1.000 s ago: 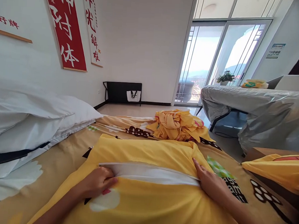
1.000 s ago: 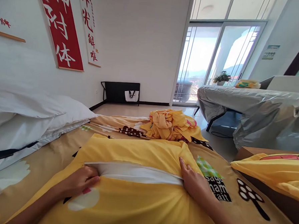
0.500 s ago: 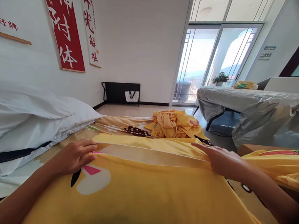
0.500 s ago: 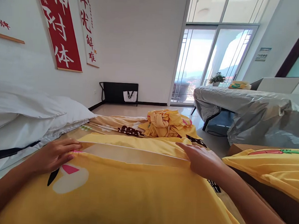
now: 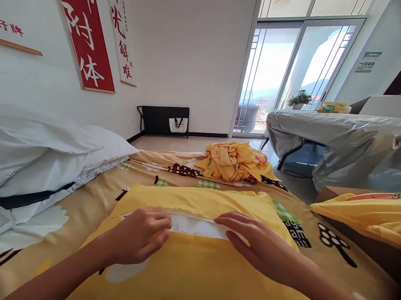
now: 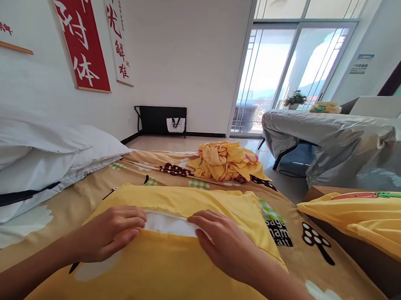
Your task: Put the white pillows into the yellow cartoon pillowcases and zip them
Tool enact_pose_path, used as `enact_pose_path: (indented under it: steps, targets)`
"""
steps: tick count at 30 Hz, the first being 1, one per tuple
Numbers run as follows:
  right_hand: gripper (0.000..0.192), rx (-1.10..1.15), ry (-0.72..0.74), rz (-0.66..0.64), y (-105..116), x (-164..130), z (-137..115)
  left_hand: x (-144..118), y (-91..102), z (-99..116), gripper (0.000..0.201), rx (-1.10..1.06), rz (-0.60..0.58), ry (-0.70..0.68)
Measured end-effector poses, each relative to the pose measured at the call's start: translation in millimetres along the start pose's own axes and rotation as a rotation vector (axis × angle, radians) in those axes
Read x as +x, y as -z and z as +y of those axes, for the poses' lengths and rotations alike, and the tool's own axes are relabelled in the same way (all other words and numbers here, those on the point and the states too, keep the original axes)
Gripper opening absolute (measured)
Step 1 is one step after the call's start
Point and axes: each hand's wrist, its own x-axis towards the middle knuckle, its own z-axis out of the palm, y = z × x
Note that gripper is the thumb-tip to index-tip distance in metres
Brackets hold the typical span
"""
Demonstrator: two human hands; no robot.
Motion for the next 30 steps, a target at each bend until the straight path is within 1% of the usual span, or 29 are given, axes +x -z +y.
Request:
enact_pose_path:
  steps: [2,3,4,5,7,9,11,12,14,16,18,19,20,22,24,25,27,28,29,30]
  targets:
    - [0.036,0.104,0.110,-0.119,-0.3,20.8,-30.4,20.0,-3.1,16.1,0.037,-0.102,-0.106,-0.066]
    - [0.037,0.121,0.128,-0.174,-4.6,29.0,-37.6,27.3,-7.4,19.4,0.037,-0.124,-0.150,-0.078]
    - [0.039,0.118,0.120,-0.217,-9.7,34.4,-38.9,31.6,-12.1,19.3,0.036,-0.129,-0.186,-0.075]
    - [0.040,0.105,0.091,-0.251,-14.5,36.4,-35.0,32.4,-15.8,16.0,0.036,-0.122,-0.209,-0.058]
    - [0.044,0.076,-0.008,-0.303,-20.1,30.3,-15.7,23.6,-18.3,2.1,0.038,-0.105,-0.228,0.022]
    - [0.048,0.077,-0.120,-0.359,-21.5,15.3,9.1,6.0,-16.3,-17.5,0.041,-0.124,-0.220,0.148]
    - [0.052,0.085,-0.212,-0.377,-25.6,0.7,28.7,-10.8,-18.2,-37.1,0.043,-0.164,-0.216,0.271]
    - [0.053,0.082,-0.249,-0.371,-30.9,-4.2,34.7,-16.4,-23.0,-45.3,0.044,-0.180,-0.215,0.317]
    - [0.055,0.064,-0.301,-0.355,-47.7,-8.3,39.0,-20.8,-40.2,-56.3,0.045,-0.195,-0.225,0.371]
    - [0.056,0.062,-0.311,-0.362,-65.3,-7.6,37.6,-19.0,-60.3,-60.3,0.047,-0.201,-0.238,0.389]
    - [0.055,0.087,-0.300,-0.361,-72.7,-7.0,37.2,-16.8,-71.9,-60.4,0.048,-0.208,-0.235,0.397]
    - [0.053,0.113,-0.292,-0.355,-70.6,-7.9,38.8,-16.9,-72.0,-60.1,0.049,-0.213,-0.231,0.406]
    - [0.052,0.144,-0.289,-0.348,-64.8,-9.6,41.9,-18.2,-68.3,-60.0,0.051,-0.224,-0.227,0.417]
    - [0.050,0.195,-0.307,-0.351,-47.0,-15.0,51.1,-23.9,-51.7,-61.2,0.054,-0.261,-0.219,0.430]
    - [0.044,0.156,-0.355,-0.331,-30.0,-21.5,60.9,-31.4,-30.1,-63.9,0.053,-0.269,-0.207,0.431]
    - [0.035,0.080,-0.380,-0.292,-24.7,-24.6,65.0,-34.6,-20.2,-65.9,0.051,-0.244,-0.191,0.435]
    - [0.016,-0.146,-0.420,-0.205,-22.5,-29.1,70.8,-37.9,-6.3,-71.7,0.038,-0.112,-0.121,0.463]
    - [0.019,-0.266,-0.450,-0.171,-25.2,-30.2,72.5,-37.7,-3.3,-75.7,0.031,-0.015,-0.068,0.477]
    - [0.029,-0.361,-0.492,-0.161,-29.7,-30.5,73.7,-36.3,-3.3,-80.7,0.027,0.084,-0.018,0.485]
    - [0.036,-0.421,-0.550,-0.180,-35.4,-30.0,74.2,-33.8,-6.3,-86.3,0.028,0.162,0.000,0.493]
